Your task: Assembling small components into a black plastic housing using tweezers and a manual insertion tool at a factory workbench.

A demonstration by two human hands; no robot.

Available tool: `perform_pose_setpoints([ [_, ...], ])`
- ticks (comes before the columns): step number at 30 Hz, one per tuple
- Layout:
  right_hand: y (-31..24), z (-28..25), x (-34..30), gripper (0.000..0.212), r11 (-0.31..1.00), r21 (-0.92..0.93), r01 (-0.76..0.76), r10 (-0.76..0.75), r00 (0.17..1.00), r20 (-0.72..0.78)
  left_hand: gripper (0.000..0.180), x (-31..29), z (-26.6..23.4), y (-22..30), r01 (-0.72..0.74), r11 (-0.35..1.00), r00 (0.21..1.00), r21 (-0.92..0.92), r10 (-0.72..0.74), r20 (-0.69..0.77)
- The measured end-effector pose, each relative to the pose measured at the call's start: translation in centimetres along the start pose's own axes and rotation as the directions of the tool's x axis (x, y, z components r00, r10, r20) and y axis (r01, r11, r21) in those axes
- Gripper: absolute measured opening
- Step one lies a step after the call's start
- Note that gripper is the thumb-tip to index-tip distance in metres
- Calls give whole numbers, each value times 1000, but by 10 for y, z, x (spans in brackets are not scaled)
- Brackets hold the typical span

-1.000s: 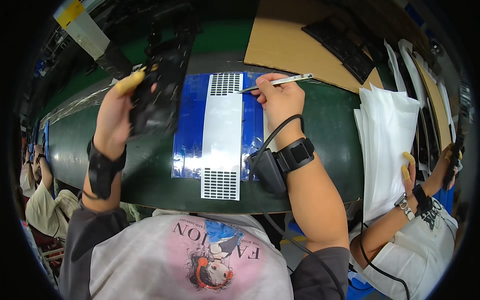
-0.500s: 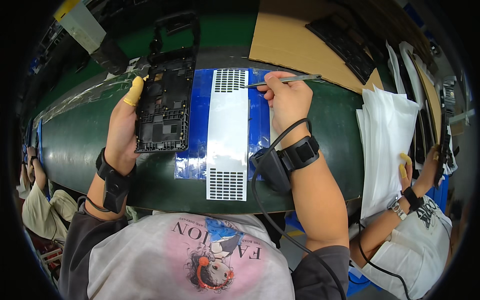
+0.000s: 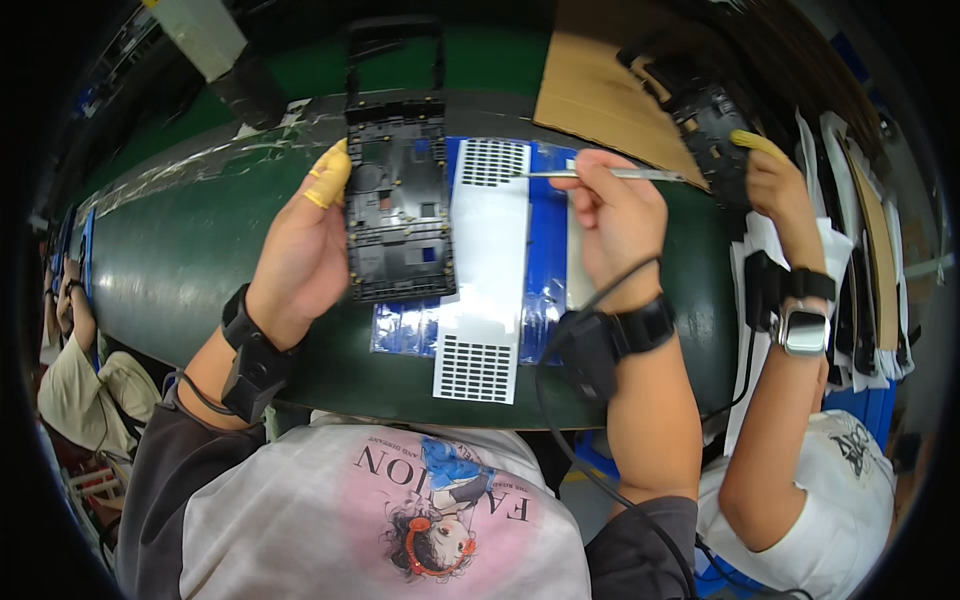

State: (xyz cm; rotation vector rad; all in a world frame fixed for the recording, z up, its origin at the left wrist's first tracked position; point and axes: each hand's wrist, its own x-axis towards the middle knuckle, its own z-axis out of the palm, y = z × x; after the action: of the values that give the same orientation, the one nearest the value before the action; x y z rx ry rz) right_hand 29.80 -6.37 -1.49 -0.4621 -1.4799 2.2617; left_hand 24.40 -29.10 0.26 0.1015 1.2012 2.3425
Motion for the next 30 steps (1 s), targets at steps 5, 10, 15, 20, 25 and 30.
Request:
perform_pose_setpoints([
  [5, -9, 37, -57, 15, 979, 22, 204, -206, 972, 117, 32, -7, 14, -4, -44, 991, 998, -126, 50, 44],
  [10, 1, 60, -83, 15, 965, -56, 255, -241, 953, 184, 33, -21, 21, -1, 26, 985, 989, -173, 0, 151],
  [15, 4, 58, -82, 15, 970, -10, 243, -237, 953, 191, 35, -22, 21, -3, -2, 986, 986, -168, 29, 163],
  [20, 3, 58, -82, 15, 977, 1, 213, -210, 959, 189, 35, -22, 22, -3, 11, 988, 989, -154, 11, 146],
  [25, 6, 57, -81, 15, 973, -14, 228, -222, 958, 183, 34, -22, 23, -4, 13, 987, 988, -160, 12, 153],
  [30, 6, 57, -80, 15, 972, -33, 232, -222, 958, 179, 34, -22, 22, -5, -4, 987, 990, -162, 27, 140],
])
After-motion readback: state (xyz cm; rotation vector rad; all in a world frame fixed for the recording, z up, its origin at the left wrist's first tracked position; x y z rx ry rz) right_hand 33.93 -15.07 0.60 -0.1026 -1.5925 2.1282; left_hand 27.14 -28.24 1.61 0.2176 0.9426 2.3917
